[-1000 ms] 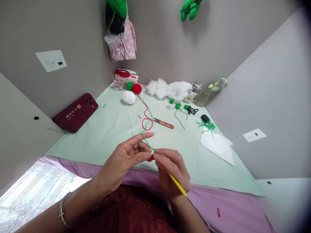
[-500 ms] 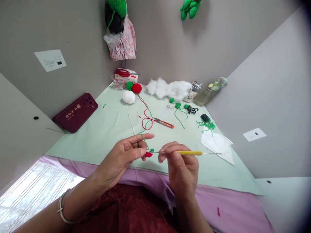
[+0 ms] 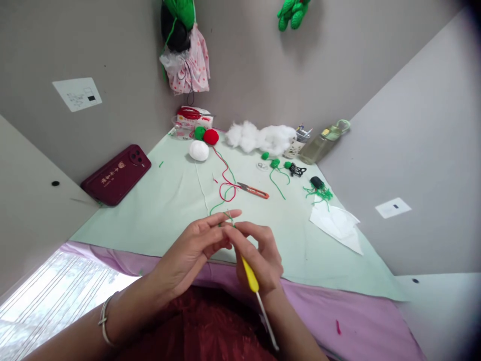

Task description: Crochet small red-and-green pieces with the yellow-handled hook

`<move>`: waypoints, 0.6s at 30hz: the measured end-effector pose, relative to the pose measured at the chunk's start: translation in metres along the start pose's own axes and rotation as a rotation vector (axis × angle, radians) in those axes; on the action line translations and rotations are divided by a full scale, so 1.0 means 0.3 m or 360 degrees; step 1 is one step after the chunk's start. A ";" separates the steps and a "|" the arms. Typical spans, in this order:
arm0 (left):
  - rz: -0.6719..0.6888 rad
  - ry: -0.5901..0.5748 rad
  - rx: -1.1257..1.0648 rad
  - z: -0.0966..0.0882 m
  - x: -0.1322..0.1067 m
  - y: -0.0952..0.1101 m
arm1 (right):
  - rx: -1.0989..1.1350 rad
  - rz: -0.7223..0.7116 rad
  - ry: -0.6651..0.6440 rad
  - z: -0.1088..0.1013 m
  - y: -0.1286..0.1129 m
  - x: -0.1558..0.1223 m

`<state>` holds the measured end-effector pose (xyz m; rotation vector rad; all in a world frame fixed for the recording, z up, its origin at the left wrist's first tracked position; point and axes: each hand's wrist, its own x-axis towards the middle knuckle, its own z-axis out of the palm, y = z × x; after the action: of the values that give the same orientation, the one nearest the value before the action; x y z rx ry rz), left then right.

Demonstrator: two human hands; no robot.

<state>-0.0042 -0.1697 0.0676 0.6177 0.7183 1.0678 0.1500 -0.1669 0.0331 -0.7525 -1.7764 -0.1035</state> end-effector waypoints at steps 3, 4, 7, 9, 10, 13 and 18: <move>-0.0083 -0.0107 -0.0076 -0.009 0.006 0.003 | 0.0236 0.0214 0.0009 -0.014 -0.003 0.017; -0.0078 -0.0109 -0.0075 -0.014 0.007 0.007 | 0.0321 0.0293 -0.0008 -0.024 -0.004 0.026; -0.0029 -0.0059 -0.0065 -0.026 0.010 0.022 | 0.0574 0.0499 -0.0035 -0.054 0.000 0.046; -0.0023 -0.0056 -0.0059 -0.032 0.009 0.032 | 0.0768 0.0651 -0.0019 -0.064 0.008 0.050; -0.0029 -0.0065 -0.0052 -0.035 0.008 0.036 | 0.0864 0.0726 -0.0002 -0.066 0.013 0.051; -0.0031 -0.0089 -0.0014 -0.041 0.006 0.041 | 0.1086 0.0876 0.0069 -0.064 0.024 0.056; -0.0011 -0.0137 0.0142 -0.031 0.004 0.031 | 0.1108 0.0864 -0.0002 -0.054 0.020 0.064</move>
<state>-0.0162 -0.1643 0.0684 0.7327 0.6954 1.0006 0.1640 -0.1608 0.0541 -0.6793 -1.4066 0.8338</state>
